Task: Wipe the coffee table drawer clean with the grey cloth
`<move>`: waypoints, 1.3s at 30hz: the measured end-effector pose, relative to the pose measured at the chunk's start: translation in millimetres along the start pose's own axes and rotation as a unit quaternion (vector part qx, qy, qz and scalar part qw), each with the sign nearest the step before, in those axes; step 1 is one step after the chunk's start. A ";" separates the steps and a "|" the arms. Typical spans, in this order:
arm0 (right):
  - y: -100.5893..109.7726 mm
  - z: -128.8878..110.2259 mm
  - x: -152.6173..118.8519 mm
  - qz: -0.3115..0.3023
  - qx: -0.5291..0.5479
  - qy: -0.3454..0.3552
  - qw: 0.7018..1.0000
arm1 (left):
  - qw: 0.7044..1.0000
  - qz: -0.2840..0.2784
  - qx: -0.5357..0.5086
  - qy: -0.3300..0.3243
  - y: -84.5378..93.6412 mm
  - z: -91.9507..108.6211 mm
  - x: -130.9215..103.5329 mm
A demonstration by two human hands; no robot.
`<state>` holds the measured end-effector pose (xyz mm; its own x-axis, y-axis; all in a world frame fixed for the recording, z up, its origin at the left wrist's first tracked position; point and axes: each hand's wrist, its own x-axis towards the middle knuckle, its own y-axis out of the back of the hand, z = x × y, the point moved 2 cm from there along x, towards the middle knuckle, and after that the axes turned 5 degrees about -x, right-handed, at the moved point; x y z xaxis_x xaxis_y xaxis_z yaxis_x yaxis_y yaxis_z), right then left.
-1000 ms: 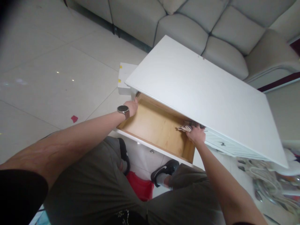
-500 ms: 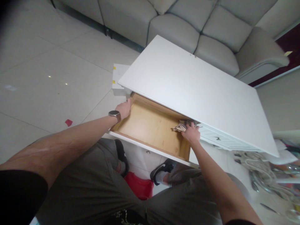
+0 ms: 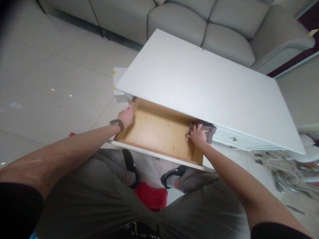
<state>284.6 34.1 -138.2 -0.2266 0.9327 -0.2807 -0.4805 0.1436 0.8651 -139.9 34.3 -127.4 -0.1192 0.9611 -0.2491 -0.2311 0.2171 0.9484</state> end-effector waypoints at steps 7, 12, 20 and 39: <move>21.6 -2.1 45.9 -0.095 -0.027 0.023 0.995 | 1.000 0.007 -0.001 0.008 -5.2 -2.9 2.7; 24.8 -13.9 60.9 -0.113 -0.056 0.011 0.992 | 1.000 0.018 0.003 0.015 -5.5 -3.0 4.1; 9.0 -23.4 -14.4 -0.139 -0.075 0.148 0.976 | 1.000 0.024 -0.010 0.007 -8.1 -5.5 4.9; 21.2 -10.8 -50.2 -0.283 -0.025 0.284 0.916 | 0.998 0.035 -0.042 -0.016 -10.9 -9.2 7.6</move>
<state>276.6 -13.2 -110.3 -0.3261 0.3896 -0.8613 -0.6923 0.5220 0.4982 -147.1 37.7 -141.5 -0.1077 0.9785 -0.1761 -0.3035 0.1363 0.9430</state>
